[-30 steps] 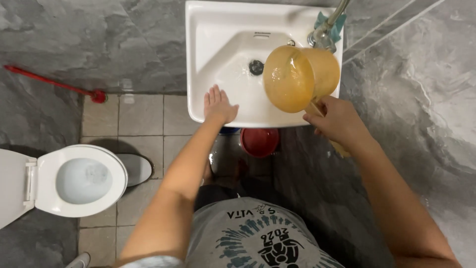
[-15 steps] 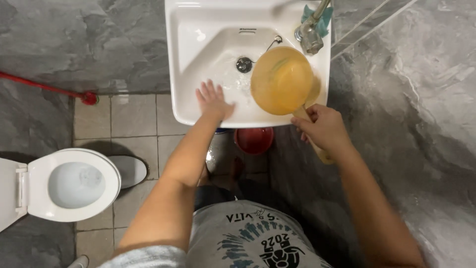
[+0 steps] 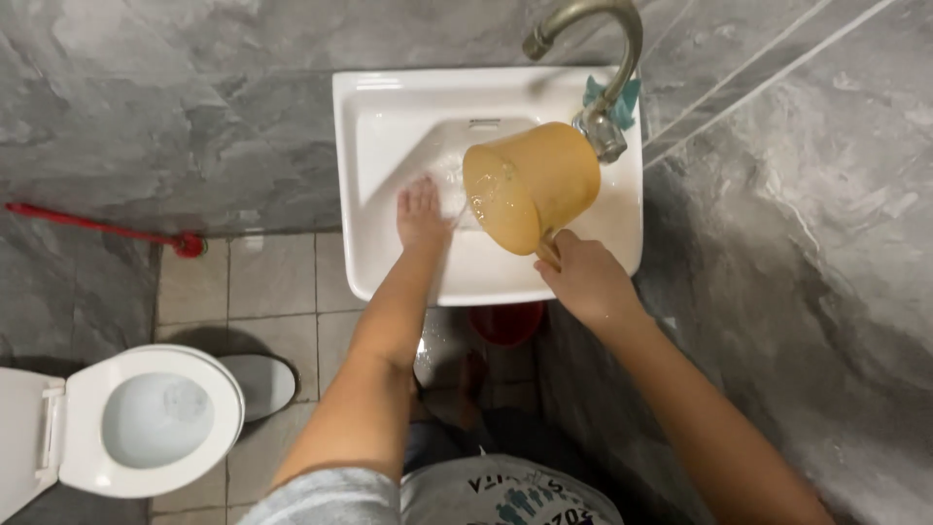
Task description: The person cleans the bathroom sink and toilet using a scrubber and water.
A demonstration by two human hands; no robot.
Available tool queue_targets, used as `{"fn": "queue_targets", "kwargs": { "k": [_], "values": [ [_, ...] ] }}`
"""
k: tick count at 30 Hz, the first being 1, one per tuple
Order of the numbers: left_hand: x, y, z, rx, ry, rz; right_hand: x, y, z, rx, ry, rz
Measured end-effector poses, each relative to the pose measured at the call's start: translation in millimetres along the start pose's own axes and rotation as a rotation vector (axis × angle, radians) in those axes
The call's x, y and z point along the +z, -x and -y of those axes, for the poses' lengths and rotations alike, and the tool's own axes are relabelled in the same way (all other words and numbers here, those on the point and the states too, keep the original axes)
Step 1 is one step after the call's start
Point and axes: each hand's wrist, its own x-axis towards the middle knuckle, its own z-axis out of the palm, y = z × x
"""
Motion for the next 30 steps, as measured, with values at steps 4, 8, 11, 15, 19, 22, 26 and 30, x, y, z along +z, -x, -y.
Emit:
{"fn": "queue_targets", "kwargs": {
  "k": [4, 8, 11, 15, 19, 22, 26, 30],
  "values": [
    [-57.3, 40.4, -3.5, -0.038, -0.064, 0.092, -6.1, -12.1, 18.3, 0.039, -0.018, 0.031],
    [-4.3, 30.1, 37.3, -0.056, -0.185, 0.053, -16.2, -9.0, 19.7, 0.032, -0.045, 0.048],
    [-55.5, 71.2, 29.4, 0.021, -0.126, 0.175, -23.2, -7.8, 7.9, -0.030, 0.031, 0.021],
    [-87.8, 116.6, 25.4, -0.018, -0.115, 0.391, -25.3, -3.4, -3.8, -0.062, 0.117, 0.027],
    [-50.4, 107.8, 39.7, -0.122, -0.199, 0.008, -21.4, 5.5, -1.4, -0.206, 0.180, -0.107],
    [-54.8, 118.6, 46.7, -0.087, 0.150, -0.209, -10.8, 9.6, 12.3, -0.326, 0.131, -0.250],
    [-84.8, 160.1, 49.2, -0.068, 0.371, -0.561, 5.5, 9.7, 38.2, -0.456, 0.060, -0.396],
    [-110.1, 202.0, 55.4, -0.160, 0.398, -0.707, 17.1, 10.3, 65.1, -0.509, -0.068, -0.366]
  ]
}}
